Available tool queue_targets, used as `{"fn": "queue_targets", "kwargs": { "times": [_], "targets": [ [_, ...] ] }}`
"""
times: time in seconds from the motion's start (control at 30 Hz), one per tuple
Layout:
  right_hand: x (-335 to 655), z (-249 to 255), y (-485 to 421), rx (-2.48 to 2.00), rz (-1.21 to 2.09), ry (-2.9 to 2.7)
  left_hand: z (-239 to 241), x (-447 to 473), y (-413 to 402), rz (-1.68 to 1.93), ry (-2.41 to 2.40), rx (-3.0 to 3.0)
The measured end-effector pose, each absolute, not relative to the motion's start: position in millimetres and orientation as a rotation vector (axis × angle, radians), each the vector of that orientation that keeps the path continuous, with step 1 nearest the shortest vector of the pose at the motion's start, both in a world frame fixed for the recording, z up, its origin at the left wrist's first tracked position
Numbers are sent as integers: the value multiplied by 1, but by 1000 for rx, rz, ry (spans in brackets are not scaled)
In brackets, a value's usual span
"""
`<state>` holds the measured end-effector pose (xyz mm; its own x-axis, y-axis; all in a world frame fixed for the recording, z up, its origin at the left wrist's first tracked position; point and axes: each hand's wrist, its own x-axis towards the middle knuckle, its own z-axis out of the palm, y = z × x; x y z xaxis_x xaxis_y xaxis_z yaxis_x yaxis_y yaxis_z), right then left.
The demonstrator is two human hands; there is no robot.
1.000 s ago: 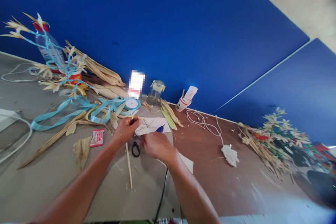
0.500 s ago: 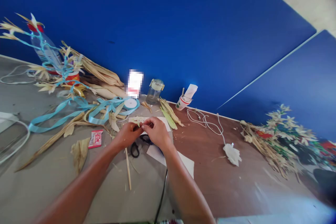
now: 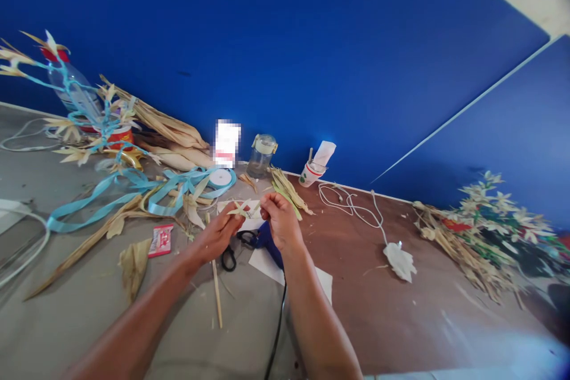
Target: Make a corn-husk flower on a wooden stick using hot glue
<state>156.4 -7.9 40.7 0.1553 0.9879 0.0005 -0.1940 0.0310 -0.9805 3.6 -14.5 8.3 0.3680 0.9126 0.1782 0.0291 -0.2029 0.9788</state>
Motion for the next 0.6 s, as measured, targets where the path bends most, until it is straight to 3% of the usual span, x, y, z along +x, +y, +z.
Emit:
{"fn": "queue_targets", "kwargs": {
  "times": [0.6],
  "targets": [
    [155,39,-7,-1228,1169,-1091,10,-3,-5,1068,858,1248]
  ]
}}
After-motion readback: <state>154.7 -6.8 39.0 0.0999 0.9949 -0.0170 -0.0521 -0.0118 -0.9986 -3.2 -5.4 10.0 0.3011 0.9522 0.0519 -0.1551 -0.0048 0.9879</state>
